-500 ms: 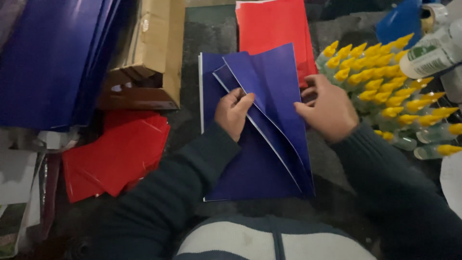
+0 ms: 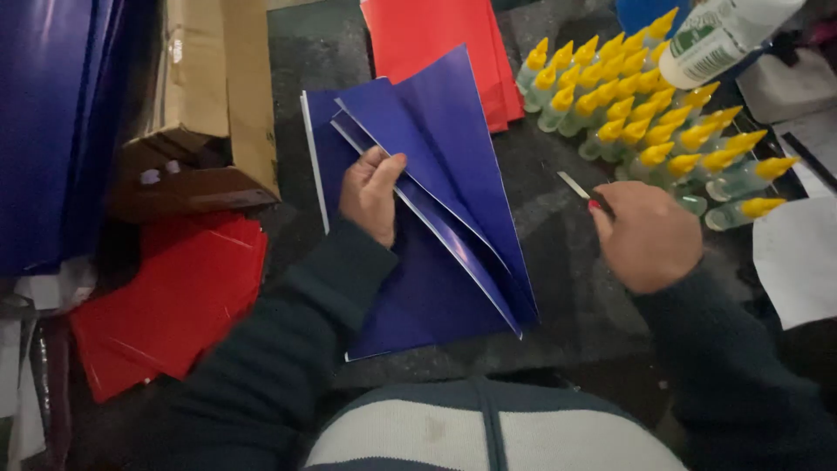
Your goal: Assembling, trimming, and gluing blue folders at a workstation.
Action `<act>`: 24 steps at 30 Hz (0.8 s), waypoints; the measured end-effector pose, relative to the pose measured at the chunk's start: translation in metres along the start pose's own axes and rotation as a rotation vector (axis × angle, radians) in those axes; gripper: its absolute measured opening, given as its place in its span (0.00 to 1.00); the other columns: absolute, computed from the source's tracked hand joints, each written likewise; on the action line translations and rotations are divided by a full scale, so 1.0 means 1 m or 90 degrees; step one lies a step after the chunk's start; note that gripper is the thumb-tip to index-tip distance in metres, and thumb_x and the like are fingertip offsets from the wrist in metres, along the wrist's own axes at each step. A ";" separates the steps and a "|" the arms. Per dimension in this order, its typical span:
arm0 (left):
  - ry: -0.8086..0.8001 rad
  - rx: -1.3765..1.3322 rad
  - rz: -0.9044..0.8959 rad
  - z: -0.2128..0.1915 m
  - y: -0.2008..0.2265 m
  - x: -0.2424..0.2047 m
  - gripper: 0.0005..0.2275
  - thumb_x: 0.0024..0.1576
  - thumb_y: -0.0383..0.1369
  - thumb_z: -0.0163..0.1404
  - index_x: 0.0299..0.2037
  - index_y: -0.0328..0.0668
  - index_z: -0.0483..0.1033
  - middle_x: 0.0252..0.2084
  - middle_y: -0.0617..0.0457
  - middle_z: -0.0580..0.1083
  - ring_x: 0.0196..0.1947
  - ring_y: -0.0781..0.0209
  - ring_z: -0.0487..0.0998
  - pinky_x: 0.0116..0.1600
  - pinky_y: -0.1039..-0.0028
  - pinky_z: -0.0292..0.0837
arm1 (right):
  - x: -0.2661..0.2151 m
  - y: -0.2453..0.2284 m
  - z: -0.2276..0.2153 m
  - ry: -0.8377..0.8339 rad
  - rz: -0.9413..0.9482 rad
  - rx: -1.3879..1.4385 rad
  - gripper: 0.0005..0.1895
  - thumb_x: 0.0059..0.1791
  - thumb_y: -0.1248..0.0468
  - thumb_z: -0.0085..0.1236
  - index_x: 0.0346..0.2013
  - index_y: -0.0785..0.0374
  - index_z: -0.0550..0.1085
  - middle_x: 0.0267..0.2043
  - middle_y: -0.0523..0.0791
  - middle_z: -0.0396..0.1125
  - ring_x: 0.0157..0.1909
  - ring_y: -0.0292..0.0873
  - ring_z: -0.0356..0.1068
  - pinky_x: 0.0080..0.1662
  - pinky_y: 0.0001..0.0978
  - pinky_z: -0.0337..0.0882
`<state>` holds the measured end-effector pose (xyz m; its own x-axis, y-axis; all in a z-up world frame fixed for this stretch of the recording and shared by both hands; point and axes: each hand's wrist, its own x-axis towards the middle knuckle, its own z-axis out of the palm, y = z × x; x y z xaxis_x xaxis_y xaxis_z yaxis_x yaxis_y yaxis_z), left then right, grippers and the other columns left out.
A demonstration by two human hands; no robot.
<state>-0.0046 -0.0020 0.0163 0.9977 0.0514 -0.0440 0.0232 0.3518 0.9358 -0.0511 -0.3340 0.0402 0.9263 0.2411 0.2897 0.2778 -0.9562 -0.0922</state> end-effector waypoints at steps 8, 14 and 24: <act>-0.014 -0.102 0.028 -0.013 -0.020 0.009 0.06 0.63 0.28 0.47 0.37 0.39 0.77 0.35 0.57 0.77 0.35 0.68 0.75 0.48 0.77 0.73 | -0.021 -0.003 -0.002 -0.013 0.051 -0.018 0.13 0.48 0.62 0.65 0.47 0.60 0.79 0.43 0.46 0.74 0.46 0.50 0.74 0.45 0.42 0.74; -0.008 -0.059 0.028 -0.010 -0.014 0.007 0.06 0.63 0.30 0.48 0.35 0.41 0.77 0.33 0.58 0.76 0.33 0.69 0.74 0.45 0.78 0.71 | -0.024 -0.012 -0.019 0.007 0.054 0.051 0.13 0.49 0.64 0.65 0.48 0.62 0.79 0.44 0.47 0.73 0.42 0.48 0.75 0.44 0.39 0.75; -0.030 0.022 0.018 -0.004 -0.014 0.007 0.08 0.63 0.31 0.50 0.31 0.44 0.74 0.24 0.63 0.70 0.23 0.74 0.66 0.32 0.81 0.65 | -0.027 -0.067 -0.065 0.036 -0.042 0.138 0.13 0.47 0.65 0.63 0.47 0.60 0.80 0.43 0.46 0.73 0.39 0.48 0.74 0.39 0.39 0.74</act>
<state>0.0019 -0.0025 0.0014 0.9999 0.0160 -0.0017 -0.0035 0.3182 0.9480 -0.1109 -0.2872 0.1001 0.8902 0.2867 0.3540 0.3912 -0.8793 -0.2716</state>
